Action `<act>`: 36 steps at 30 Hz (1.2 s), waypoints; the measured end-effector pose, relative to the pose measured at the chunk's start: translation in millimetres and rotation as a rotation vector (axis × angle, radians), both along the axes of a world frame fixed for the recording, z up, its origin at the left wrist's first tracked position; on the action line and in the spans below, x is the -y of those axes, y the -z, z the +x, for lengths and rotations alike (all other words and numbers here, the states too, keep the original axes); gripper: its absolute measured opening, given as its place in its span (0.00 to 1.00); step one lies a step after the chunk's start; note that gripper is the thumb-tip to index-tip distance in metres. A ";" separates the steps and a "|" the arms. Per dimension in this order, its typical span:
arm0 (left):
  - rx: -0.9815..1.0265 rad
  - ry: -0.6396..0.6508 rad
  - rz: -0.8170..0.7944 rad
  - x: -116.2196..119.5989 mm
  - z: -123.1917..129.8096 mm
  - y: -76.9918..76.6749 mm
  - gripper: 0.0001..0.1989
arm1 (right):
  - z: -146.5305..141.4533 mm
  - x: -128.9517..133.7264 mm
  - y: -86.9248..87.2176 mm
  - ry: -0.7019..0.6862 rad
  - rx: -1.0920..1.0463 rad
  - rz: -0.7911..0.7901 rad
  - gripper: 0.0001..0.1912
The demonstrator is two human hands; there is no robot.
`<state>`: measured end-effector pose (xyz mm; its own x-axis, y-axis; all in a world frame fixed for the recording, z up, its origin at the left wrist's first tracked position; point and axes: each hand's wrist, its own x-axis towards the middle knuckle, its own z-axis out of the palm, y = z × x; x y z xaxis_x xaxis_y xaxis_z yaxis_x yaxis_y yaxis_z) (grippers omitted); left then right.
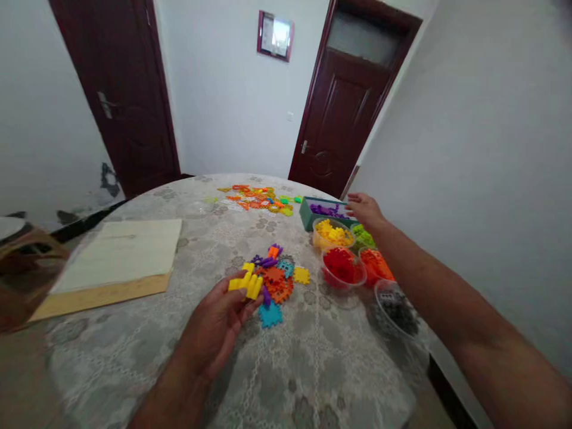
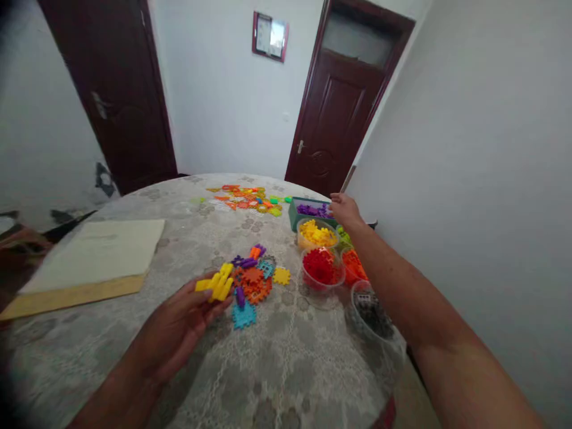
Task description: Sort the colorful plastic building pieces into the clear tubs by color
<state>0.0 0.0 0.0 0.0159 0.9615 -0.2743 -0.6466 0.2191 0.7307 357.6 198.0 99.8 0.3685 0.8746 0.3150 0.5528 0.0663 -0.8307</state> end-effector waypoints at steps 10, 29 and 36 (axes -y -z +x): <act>0.155 0.078 -0.013 1.1 11.5 -0.1 0.17 | -125.1 161.0 44.9 -0.866 0.619 0.141 0.29; -0.028 0.574 0.069 26.1 22.6 2.1 0.27 | -139.5 237.4 89.4 -0.736 0.397 0.178 0.25; -0.082 0.575 0.122 19.0 35.7 5.7 0.19 | -119.3 238.4 93.3 -0.670 0.412 0.134 0.20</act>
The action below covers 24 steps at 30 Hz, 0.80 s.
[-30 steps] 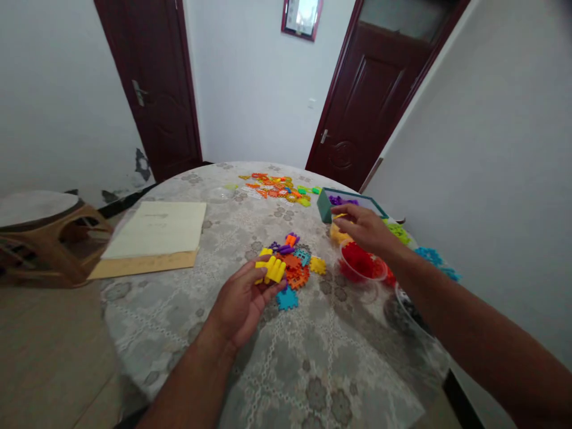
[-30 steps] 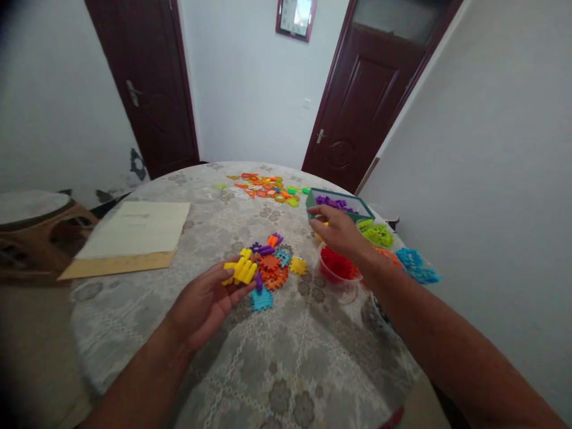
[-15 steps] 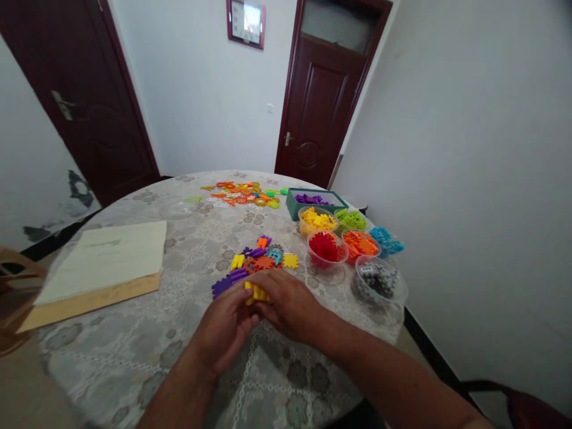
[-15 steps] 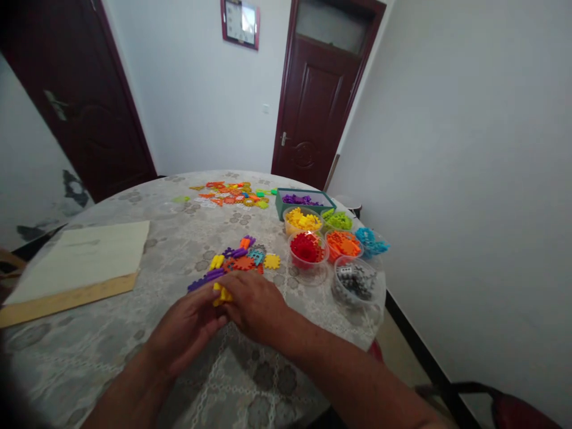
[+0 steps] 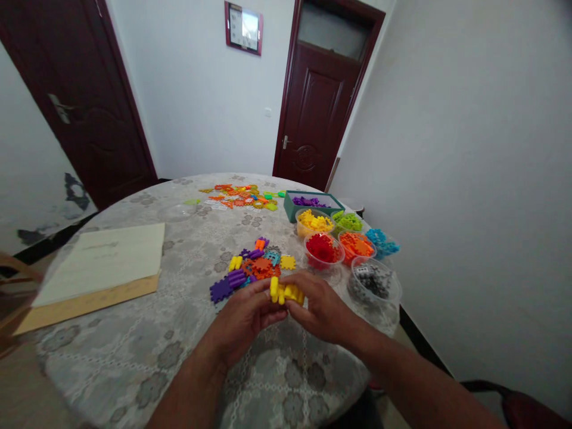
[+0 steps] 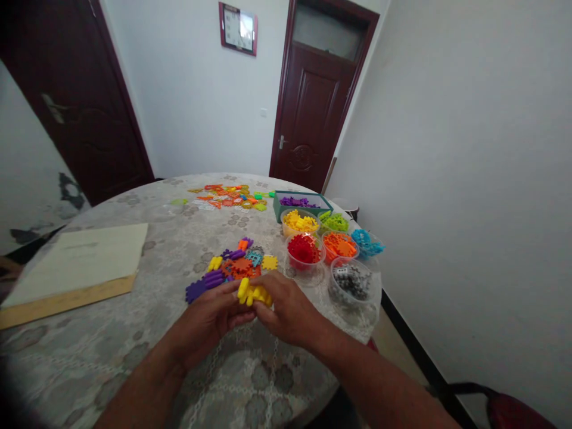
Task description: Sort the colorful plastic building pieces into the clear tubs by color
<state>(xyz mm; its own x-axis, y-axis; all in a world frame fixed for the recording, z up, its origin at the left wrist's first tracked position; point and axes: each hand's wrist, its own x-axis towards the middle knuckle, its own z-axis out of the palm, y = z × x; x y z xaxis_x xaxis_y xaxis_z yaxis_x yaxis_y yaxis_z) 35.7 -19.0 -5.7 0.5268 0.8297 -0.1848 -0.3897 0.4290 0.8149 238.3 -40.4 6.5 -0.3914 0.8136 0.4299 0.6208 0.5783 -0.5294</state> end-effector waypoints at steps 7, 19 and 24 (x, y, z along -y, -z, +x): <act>-0.036 -0.057 0.050 -9.3 11.4 15.9 0.18 | -7.5 -7.4 26.2 0.028 0.008 -0.012 0.22; -0.172 -0.116 0.114 2.0 2.8 7.4 0.28 | -6.4 -7.3 17.5 -0.089 -0.006 0.039 0.26; -0.304 -0.193 0.140 -5.6 -6.9 4.2 0.31 | 29.9 -50.8 -27.9 0.048 0.209 0.103 0.25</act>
